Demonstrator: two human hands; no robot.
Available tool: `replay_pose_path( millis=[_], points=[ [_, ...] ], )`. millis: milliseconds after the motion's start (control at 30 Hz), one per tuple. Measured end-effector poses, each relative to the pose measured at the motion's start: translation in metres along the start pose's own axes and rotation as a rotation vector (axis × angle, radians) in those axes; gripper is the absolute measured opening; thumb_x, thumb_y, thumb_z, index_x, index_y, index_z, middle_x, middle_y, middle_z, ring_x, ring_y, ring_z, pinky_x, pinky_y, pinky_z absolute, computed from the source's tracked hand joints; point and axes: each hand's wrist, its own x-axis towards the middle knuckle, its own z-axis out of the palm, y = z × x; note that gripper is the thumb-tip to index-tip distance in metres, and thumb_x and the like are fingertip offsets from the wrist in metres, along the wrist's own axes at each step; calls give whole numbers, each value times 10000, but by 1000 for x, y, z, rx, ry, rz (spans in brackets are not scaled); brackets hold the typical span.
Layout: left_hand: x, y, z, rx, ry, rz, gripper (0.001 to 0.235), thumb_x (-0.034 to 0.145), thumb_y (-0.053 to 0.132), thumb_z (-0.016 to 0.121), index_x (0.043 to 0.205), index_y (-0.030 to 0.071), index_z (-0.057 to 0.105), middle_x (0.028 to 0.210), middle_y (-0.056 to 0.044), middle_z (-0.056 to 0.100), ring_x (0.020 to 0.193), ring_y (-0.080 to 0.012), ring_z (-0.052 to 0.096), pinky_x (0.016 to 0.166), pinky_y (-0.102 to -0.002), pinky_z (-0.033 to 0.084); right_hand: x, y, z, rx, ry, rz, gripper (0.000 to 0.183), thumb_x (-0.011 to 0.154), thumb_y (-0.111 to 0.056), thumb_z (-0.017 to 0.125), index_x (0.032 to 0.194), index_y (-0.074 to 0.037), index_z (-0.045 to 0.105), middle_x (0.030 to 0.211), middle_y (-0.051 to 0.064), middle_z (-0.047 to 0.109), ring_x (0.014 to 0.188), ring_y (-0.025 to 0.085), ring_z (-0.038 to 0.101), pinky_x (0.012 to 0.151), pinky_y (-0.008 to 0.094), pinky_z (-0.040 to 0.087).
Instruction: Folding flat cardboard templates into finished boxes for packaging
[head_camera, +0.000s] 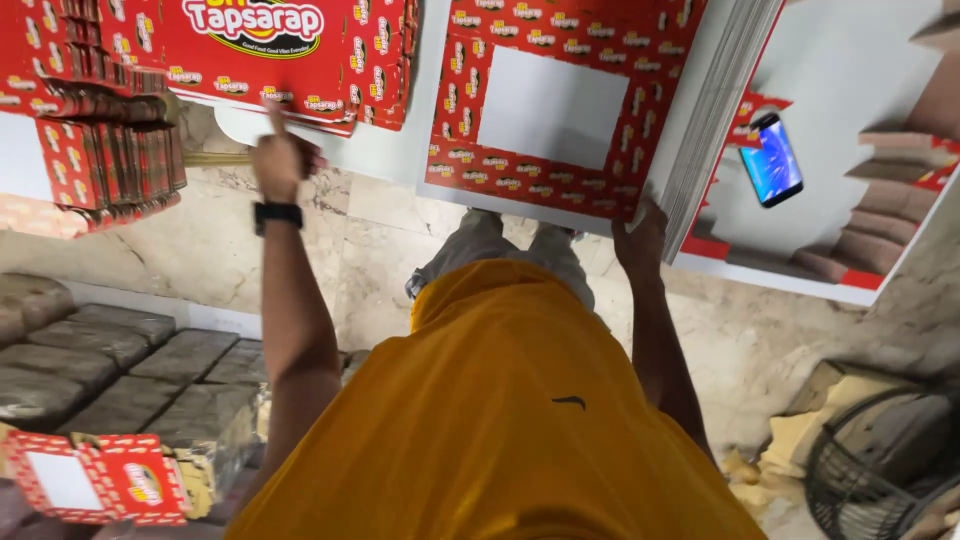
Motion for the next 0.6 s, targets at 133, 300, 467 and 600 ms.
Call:
replay_pose_path(
  millis=[133, 300, 467, 600],
  points=[
    [4, -76, 100, 294, -189, 370, 399, 983, 447, 524, 1195, 147, 679, 1042, -138, 718, 995, -349, 695, 911, -490, 549, 23, 15, 21, -1, -18, 228, 696, 944, -460, 738, 1439, -73, 438, 1376, 250, 472, 1333, 476, 474, 1134, 574, 428],
    [-47, -99, 171, 340, -203, 532, 628, 911, 414, 765, 1364, 43, 541, 1215, -294, 631, 1170, -526, 627, 1000, -620, 543, 22, 3, 28, -22, 60, 217, 535, 895, -348, 729, 1328, -85, 557, 1234, 225, 627, 1192, 484, 634, 1048, 585, 504],
    [-38, -96, 171, 418, -206, 354, 636, 870, 349, 695, 1422, 89, 514, 1298, -226, 605, 1263, -454, 602, 1103, -523, 487, 26, 26, 38, -61, 96, 121, 593, 927, -329, 734, 1390, -28, 516, 1231, 233, 577, 1192, 500, 616, 1074, 596, 472],
    [-44, -84, 162, 440, -241, 368, 653, 829, 281, 687, 1423, 59, 531, 1293, -232, 617, 1268, -435, 601, 1120, -499, 479, 27, 40, 51, -69, 144, 127, 584, 940, -340, 712, 1366, 8, 516, 1194, 258, 595, 1158, 514, 630, 1028, 609, 500]
  ],
)
